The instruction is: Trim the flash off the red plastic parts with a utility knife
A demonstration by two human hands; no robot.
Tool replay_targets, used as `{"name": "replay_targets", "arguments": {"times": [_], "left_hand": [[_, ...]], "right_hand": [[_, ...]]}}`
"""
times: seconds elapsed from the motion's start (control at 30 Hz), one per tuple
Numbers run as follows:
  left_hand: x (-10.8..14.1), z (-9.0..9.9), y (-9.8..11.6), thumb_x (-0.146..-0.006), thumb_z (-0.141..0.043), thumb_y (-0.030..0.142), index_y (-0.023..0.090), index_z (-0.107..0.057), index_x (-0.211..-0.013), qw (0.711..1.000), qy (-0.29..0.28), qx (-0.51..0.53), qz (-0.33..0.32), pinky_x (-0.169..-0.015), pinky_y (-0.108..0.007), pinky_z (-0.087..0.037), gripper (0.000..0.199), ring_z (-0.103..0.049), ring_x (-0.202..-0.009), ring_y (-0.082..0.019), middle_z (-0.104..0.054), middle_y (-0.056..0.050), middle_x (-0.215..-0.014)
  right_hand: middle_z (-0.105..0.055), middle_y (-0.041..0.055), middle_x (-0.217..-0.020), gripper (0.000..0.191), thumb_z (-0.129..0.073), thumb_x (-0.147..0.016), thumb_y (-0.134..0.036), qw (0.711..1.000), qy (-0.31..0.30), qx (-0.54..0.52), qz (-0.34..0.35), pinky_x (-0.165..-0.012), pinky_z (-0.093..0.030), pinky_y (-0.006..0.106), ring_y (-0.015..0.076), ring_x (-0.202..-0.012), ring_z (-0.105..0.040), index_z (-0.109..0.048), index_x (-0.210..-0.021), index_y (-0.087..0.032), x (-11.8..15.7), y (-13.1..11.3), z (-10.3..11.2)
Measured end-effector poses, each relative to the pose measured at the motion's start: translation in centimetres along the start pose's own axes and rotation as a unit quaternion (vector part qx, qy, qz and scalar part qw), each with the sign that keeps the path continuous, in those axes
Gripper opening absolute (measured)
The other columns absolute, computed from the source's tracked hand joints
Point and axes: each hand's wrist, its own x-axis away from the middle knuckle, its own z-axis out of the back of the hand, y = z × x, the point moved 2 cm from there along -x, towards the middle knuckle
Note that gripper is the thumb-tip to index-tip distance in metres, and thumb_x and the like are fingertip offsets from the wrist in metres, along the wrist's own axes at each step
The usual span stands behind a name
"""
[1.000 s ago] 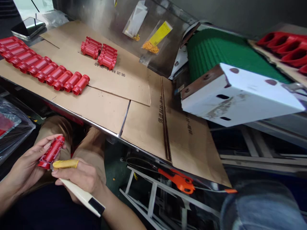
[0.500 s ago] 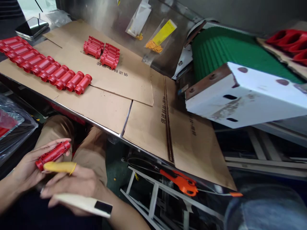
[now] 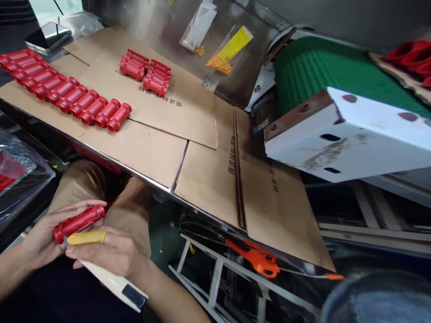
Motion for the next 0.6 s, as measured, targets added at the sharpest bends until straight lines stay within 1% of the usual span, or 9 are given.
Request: {"name": "replay_targets", "arguments": {"times": [0.1, 0.13, 0.23, 0.37, 0.43, 0.5, 0.53, 0.57, 0.6], "left_hand": [[-0.1, 0.2, -0.1, -0.092, -0.085, 0.026, 0.014, -0.089, -0.122, 1.000, 0.026, -0.008, -0.004, -0.066, -0.026, -0.068, 0.033, -0.087, -0.090, -0.030, -0.088, -0.019, -0.110], [-0.2, 0.2, -0.1, -0.091, -0.086, 0.026, 0.014, -0.088, -0.123, 0.999, 0.032, -0.011, -0.004, -0.068, -0.027, -0.069, 0.034, -0.087, -0.091, -0.030, -0.088, -0.019, -0.110], [-0.2, 0.3, -0.1, -0.089, -0.088, 0.029, 0.014, -0.089, -0.122, 0.999, 0.045, -0.021, -0.005, -0.074, -0.028, -0.069, 0.037, -0.086, -0.091, -0.028, -0.089, -0.019, -0.110], [-0.1, 0.3, -0.2, -0.083, -0.094, 0.033, 0.015, -0.090, -0.118, 0.997, 0.059, -0.043, -0.010, -0.073, -0.025, -0.068, 0.039, -0.085, -0.088, -0.026, -0.089, -0.018, -0.112], [-0.1, 0.4, -0.2, -0.081, -0.096, 0.033, 0.014, -0.091, -0.117, 0.997, 0.059, -0.045, -0.012, -0.075, -0.026, -0.068, 0.042, -0.085, -0.090, -0.027, -0.089, -0.019, -0.112], [-0.2, 0.3, -0.2, -0.080, -0.097, 0.033, 0.013, -0.091, -0.117, 0.998, 0.056, -0.036, -0.013, -0.077, -0.027, -0.068, 0.042, -0.085, -0.090, -0.028, -0.089, -0.020, -0.111], [-0.3, 0.3, -0.2, -0.081, -0.096, 0.033, 0.013, -0.090, -0.117, 0.998, 0.049, -0.028, -0.016, -0.072, -0.025, -0.067, 0.041, -0.084, -0.084, -0.025, -0.089, -0.020, -0.108], [-0.5, 0.2, -0.2, -0.083, -0.095, 0.033, 0.013, -0.090, -0.117, 0.999, 0.036, -0.021, -0.022, -0.063, -0.022, -0.063, 0.040, -0.080, -0.074, -0.022, -0.088, -0.020, -0.104], [-0.6, 0.1, -0.2, -0.085, -0.093, 0.033, 0.012, -0.089, -0.118, 0.999, 0.021, -0.016, -0.032, -0.054, -0.019, -0.057, 0.039, -0.074, -0.062, -0.016, -0.088, -0.020, -0.100]], "right_hand": [[-0.086, 0.0153, -0.121, 0.022, -0.062, -0.115, -0.019, 0.998, -0.049, -0.008, -0.036, -0.113, -0.068, 0.028, 0.0197, -0.123, -0.082, -0.078, -0.121, -0.006, -0.2, -0.5, 0.5], [-0.086, 0.0153, -0.122, 0.020, -0.064, -0.115, -0.019, 0.998, -0.049, -0.011, -0.042, -0.113, -0.068, 0.028, 0.0196, -0.124, -0.082, -0.079, -0.122, -0.006, -0.2, -0.6, 0.6], [-0.086, 0.0132, -0.122, 0.016, -0.067, -0.113, -0.017, 0.998, -0.023, -0.025, -0.049, -0.113, -0.067, 0.027, 0.0178, -0.123, -0.082, -0.078, -0.124, -0.010, 0.3, -0.4, 0.3], [-0.086, 0.0127, -0.123, 0.013, -0.067, -0.115, -0.021, 0.996, -0.013, -0.045, -0.070, -0.109, -0.068, 0.027, 0.0178, -0.125, -0.081, -0.075, -0.123, -0.013, 0.8, 0.4, -0.2], [-0.086, 0.0124, -0.121, 0.013, -0.064, -0.117, -0.023, 0.997, -0.040, -0.029, -0.066, -0.109, -0.068, 0.028, 0.0180, -0.123, -0.082, -0.073, -0.119, -0.013, 0.4, 0.2, 0.0], [-0.085, 0.0119, -0.120, 0.017, -0.058, -0.119, -0.021, 0.995, -0.084, 0.019, -0.054, -0.107, -0.069, 0.030, 0.0184, -0.117, -0.082, -0.073, -0.119, -0.013, -0.3, -0.4, 0.2], [-0.085, 0.0114, -0.120, 0.019, -0.056, -0.119, -0.022, 0.993, -0.099, 0.040, -0.050, -0.105, -0.069, 0.029, 0.0176, -0.113, -0.083, -0.073, -0.120, -0.013, -0.6, -0.8, 0.2], [-0.085, 0.0102, -0.121, 0.021, -0.055, -0.120, -0.023, 0.992, -0.110, 0.050, -0.043, -0.103, -0.069, 0.026, 0.0160, -0.108, -0.083, -0.074, -0.121, -0.013, -0.9, -1.2, 0.2], [-0.086, 0.0074, -0.120, 0.023, -0.055, -0.120, -0.025, 0.992, -0.117, 0.046, -0.032, -0.101, -0.069, 0.022, 0.0134, -0.104, -0.083, -0.075, -0.123, -0.015, -1.1, -1.7, 0.1]]}}
